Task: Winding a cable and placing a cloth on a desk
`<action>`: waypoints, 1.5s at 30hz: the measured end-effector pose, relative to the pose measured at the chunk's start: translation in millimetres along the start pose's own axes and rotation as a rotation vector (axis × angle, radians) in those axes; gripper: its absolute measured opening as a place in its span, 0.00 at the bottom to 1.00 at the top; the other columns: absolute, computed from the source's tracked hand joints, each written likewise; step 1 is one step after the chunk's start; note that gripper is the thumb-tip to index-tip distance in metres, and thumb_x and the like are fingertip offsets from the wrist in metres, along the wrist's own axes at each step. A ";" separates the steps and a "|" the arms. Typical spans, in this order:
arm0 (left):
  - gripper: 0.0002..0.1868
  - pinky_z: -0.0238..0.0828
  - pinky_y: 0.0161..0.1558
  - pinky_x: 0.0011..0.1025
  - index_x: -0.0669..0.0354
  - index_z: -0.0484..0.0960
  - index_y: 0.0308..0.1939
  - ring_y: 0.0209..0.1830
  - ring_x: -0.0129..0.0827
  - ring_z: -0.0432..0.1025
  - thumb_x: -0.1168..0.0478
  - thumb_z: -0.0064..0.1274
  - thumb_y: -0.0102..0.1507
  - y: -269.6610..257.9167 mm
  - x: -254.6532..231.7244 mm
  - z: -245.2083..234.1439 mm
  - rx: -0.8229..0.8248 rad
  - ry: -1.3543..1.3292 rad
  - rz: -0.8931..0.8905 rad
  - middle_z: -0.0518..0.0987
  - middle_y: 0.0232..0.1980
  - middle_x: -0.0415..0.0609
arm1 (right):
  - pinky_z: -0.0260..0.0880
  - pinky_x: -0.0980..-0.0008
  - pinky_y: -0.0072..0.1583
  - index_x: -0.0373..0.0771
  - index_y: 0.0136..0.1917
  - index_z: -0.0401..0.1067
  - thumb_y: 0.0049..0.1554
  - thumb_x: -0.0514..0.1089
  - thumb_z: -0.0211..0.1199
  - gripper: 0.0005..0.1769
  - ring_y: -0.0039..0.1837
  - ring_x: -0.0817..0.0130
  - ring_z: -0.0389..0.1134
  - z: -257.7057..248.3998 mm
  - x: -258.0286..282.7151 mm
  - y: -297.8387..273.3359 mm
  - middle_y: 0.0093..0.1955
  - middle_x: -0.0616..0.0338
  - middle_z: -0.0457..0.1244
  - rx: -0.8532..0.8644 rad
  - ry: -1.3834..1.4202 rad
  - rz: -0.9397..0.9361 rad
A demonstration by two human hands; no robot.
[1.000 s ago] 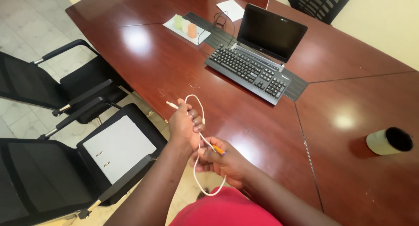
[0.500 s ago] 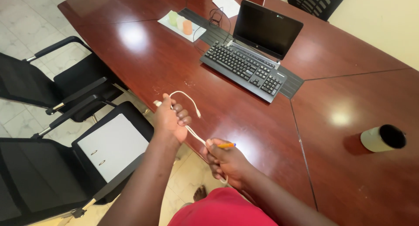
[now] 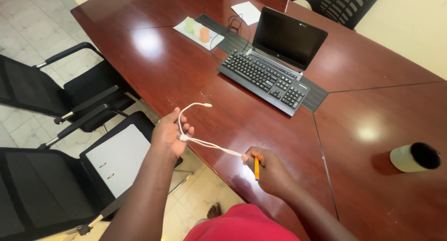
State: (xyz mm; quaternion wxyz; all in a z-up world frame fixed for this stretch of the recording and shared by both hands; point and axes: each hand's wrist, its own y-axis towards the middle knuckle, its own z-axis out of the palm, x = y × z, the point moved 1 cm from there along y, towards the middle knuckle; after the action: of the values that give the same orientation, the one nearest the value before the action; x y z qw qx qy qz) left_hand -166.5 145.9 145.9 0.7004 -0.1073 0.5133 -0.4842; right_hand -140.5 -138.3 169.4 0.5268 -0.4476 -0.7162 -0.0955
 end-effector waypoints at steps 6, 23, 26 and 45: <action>0.36 0.63 0.69 0.44 0.58 0.70 0.68 0.72 0.45 0.65 0.48 0.65 0.62 -34.1 -7.6 13.1 -0.117 0.529 0.276 0.70 0.68 0.59 | 0.65 0.68 0.41 0.42 0.41 0.75 0.64 0.50 0.59 0.13 0.33 0.63 0.63 -19.7 21.5 4.5 0.26 0.57 0.62 -0.056 -0.186 -0.033; 0.12 0.62 0.20 0.17 0.60 0.81 0.38 0.18 0.23 0.69 0.62 0.43 0.72 -62.3 89.4 14.7 0.807 0.935 0.078 0.70 0.23 0.41 | 0.67 0.69 0.41 0.43 0.39 0.77 0.61 0.45 0.61 0.10 0.34 0.65 0.64 -53.8 20.2 20.4 0.26 0.57 0.64 0.003 -0.136 -0.083; 0.13 0.60 0.17 0.17 0.62 0.81 0.39 0.14 0.22 0.65 0.65 0.41 0.72 -62.1 87.3 13.8 0.767 0.879 0.075 0.66 0.21 0.40 | 0.64 0.71 0.40 0.42 0.39 0.77 0.61 0.43 0.61 0.10 0.32 0.68 0.63 -61.3 18.8 18.8 0.25 0.58 0.63 -0.040 -0.090 -0.074; 0.16 0.60 0.17 0.16 0.63 0.74 0.39 0.14 0.16 0.55 0.58 0.35 0.75 -67.1 101.0 23.5 0.571 0.566 0.007 0.56 0.22 0.35 | 0.77 0.69 0.34 0.30 0.44 0.77 0.63 0.40 0.60 0.11 0.29 0.61 0.73 -28.6 1.6 19.8 0.28 0.48 0.68 -0.181 0.282 -0.008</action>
State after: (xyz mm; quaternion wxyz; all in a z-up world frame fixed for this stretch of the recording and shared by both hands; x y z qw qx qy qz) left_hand -184.9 24.0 137.8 0.5347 0.2312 0.5311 -0.6153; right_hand -106.8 -143.3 176.3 0.5791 -0.4728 -0.6254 -0.2236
